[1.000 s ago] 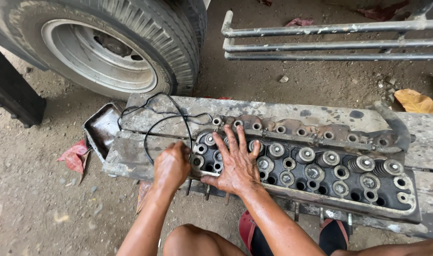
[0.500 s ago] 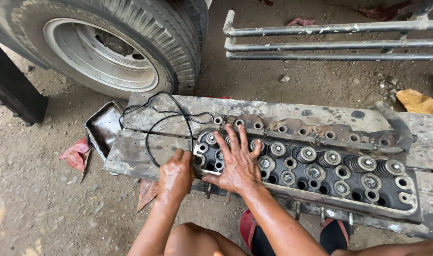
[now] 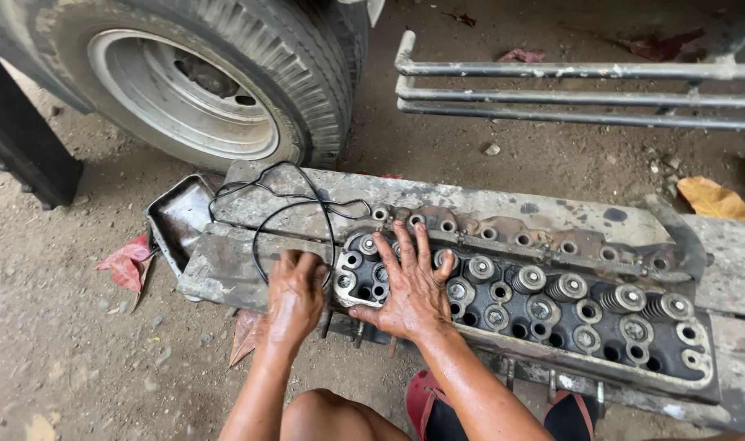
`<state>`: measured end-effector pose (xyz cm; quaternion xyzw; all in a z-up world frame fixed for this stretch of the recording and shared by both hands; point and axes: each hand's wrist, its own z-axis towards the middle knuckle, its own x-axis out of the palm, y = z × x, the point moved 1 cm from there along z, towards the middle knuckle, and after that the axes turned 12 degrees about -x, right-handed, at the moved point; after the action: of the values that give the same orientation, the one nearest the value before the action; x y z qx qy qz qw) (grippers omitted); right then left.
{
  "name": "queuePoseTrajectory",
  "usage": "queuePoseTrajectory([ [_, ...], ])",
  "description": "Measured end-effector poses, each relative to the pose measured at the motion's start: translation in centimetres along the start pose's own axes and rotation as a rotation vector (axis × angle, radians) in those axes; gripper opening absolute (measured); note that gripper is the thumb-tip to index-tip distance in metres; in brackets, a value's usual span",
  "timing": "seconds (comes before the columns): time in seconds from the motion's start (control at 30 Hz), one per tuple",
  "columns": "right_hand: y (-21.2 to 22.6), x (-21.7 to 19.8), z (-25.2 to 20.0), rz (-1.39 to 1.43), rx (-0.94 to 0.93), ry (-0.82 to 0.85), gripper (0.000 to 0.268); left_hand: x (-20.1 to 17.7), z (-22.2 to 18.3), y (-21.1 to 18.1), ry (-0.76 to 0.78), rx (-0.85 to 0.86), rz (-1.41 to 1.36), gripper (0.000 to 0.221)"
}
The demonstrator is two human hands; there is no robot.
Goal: Inspecting and manipulating valve assemblies on a cylinder head
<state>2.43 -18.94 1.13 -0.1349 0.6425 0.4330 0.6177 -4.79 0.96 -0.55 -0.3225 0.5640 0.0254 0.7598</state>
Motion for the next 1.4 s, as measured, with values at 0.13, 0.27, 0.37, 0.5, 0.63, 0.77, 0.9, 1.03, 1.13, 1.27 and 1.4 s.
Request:
queuePoseTrajectory([
  [0.13,-0.2,0.7,-0.1,-0.038,-0.008,-0.009,0.129,1.1,0.5,0.5,0.038,-0.057,-0.155,0.015],
  [0.27,-0.2,0.9,-0.1,-0.059,-0.011,-0.018,0.129,1.8,0.9,-0.3,0.116,-0.149,-0.388,0.016],
  [0.37,-0.4,1.0,0.1,-0.073,-0.010,-0.027,0.128,2.7,0.3,-0.3,0.075,-0.067,-0.310,0.012],
  [0.5,-0.2,0.8,-0.2,-0.056,-0.012,-0.038,0.129,1.4,-1.0,-0.5,-0.019,0.072,-0.086,0.006],
  [0.63,-0.3,1.0,0.0,-0.053,0.003,-0.030,0.128,2.8,-0.3,0.3,0.022,-0.022,-0.178,0.009],
  [0.77,-0.2,0.9,-0.1,-0.039,0.007,-0.015,0.128,1.7,0.2,-1.9,0.055,-0.201,-0.324,0.014],
  [0.9,0.0,0.5,0.0,-0.023,0.020,0.004,0.127,2.7,0.4,-2.0,0.056,-0.198,-0.258,0.011],
  [1.03,0.1,0.5,-0.1,-0.014,0.023,0.017,0.127,3.4,0.6,-2.1,-0.015,-0.208,-0.187,0.015],
  [1.13,0.0,0.2,0.1,0.007,0.044,0.034,0.126,2.9,0.6,-2.9,0.023,-0.128,-0.180,0.012],
  [1.27,0.1,-0.1,0.0,-0.026,0.017,0.009,0.123,4.4,1.3,-2.0,0.031,-0.093,-0.120,0.015],
  [1.4,0.2,0.0,-0.1,-0.044,0.007,-0.033,0.121,2.7,1.0,-3.4,0.050,-0.004,-0.116,0.013],
])
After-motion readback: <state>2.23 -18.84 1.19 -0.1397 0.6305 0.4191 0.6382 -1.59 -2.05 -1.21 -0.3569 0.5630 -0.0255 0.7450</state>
